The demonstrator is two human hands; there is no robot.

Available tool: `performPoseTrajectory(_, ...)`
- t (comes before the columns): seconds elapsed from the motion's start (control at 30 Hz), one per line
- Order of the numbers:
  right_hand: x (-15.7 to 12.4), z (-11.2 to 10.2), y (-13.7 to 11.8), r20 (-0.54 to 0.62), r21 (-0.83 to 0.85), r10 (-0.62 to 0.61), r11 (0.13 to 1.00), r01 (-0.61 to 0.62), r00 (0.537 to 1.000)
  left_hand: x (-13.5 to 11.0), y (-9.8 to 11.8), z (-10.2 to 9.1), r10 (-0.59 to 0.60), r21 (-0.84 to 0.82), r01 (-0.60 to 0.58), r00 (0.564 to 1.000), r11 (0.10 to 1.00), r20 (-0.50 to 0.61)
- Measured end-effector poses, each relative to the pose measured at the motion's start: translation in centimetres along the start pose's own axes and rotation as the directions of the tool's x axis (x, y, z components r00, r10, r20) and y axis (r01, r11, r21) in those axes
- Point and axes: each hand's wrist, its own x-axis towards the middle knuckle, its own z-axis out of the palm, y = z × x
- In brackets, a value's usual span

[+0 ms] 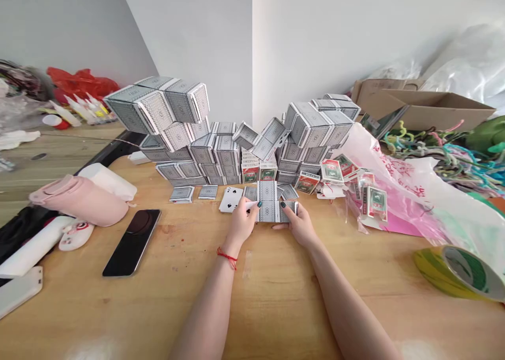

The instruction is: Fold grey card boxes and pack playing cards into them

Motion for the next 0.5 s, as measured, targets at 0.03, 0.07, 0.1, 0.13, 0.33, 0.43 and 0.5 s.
performPoseTrajectory(0.03,-0.03,0.01,-0.04,0.007,0.009,0.004,1.000,-0.005,1.000,-0.02,0.09,0.06,-0.001,0.016,0.001,1.000,1.000,0.002)
performPoseTrajectory(0.07,-0.05,0.02,-0.07,0.014,0.017,0.010,1.000,-0.010,1.000,-0.03,0.16,0.10,-0.002,0.033,0.002,1.000,0.999,0.004)
performPoseTrajectory(0.1,-0.06,0.01,-0.10,0.020,0.023,0.017,1.000,-0.018,1.000,-0.04,0.23,0.14,-0.004,0.049,0.004,1.000,0.999,0.005)
performPoseTrajectory(0.13,-0.07,0.00,-0.12,0.024,0.027,0.025,0.999,-0.026,0.999,-0.04,0.29,0.17,-0.008,0.063,0.008,1.000,0.998,0.003)
performPoseTrajectory(0.33,0.03,-0.22,0.15,0.028,0.040,0.041,0.998,-0.042,0.999,0.00,0.32,0.09,-0.038,0.038,0.038,0.999,0.999,-0.004)
performPoseTrajectory(0.43,0.04,-0.30,0.27,0.025,0.038,0.039,0.998,-0.040,0.999,0.03,0.19,0.10,-0.046,0.029,0.047,0.999,0.998,-0.005)
performPoseTrajectory(0.5,0.00,-0.28,0.27,0.032,0.040,0.040,0.998,-0.041,0.999,0.05,0.12,0.16,-0.062,0.009,0.062,0.998,0.998,-0.007)
